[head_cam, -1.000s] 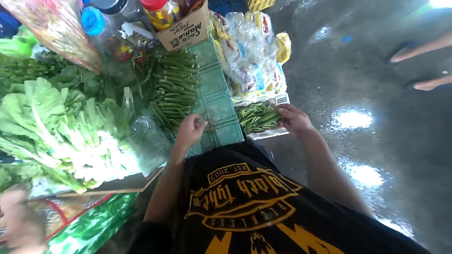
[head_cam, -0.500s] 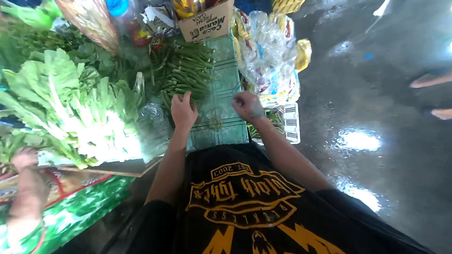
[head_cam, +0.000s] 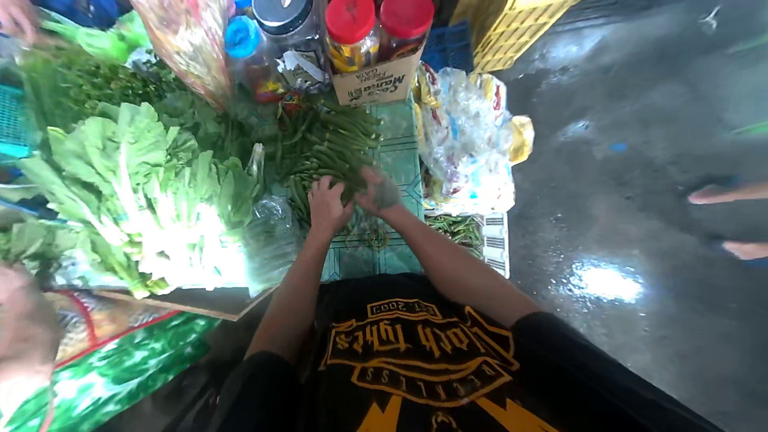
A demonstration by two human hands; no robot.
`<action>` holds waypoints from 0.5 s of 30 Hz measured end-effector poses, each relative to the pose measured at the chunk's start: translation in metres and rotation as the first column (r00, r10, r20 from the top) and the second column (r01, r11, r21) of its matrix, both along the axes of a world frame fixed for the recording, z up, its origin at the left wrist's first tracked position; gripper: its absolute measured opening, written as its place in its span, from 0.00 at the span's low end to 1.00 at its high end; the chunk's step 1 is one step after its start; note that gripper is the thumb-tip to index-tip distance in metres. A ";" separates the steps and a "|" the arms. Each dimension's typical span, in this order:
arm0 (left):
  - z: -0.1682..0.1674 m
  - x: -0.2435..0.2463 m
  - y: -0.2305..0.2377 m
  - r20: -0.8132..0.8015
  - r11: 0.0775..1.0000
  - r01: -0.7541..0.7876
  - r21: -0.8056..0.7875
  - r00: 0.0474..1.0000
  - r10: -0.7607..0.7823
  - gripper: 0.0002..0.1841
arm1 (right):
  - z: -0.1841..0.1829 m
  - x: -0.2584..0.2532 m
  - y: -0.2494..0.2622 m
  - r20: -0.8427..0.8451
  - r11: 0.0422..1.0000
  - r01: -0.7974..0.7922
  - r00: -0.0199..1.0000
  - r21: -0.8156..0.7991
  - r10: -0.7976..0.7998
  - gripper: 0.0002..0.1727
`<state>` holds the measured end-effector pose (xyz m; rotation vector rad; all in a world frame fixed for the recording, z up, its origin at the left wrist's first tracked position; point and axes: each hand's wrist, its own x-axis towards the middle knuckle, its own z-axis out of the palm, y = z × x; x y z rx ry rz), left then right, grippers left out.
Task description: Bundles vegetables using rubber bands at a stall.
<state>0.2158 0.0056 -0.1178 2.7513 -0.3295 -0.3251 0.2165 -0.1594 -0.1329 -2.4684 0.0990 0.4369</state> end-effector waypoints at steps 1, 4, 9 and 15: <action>0.003 -0.001 -0.002 -0.008 1.000 -0.008 -0.030 1.000 0.007 0.20 | 0.000 -0.001 0.000 -0.010 1.000 0.004 1.000 0.017 -0.004 0.29; 0.008 -0.003 -0.008 0.141 0.997 0.074 0.000 0.987 -0.073 0.30 | 0.007 -0.001 -0.004 0.053 0.993 0.025 0.998 0.113 -0.031 0.29; 0.006 0.015 -0.018 0.288 0.976 0.217 -0.027 0.937 -0.201 0.27 | 0.046 0.011 -0.017 0.210 0.952 -0.025 0.977 0.306 -0.042 0.25; 0.016 0.053 0.001 -0.003 0.686 -0.247 -0.685 0.942 0.336 0.20 | 0.055 0.091 -0.032 0.141 0.977 0.108 0.981 0.186 -0.135 0.24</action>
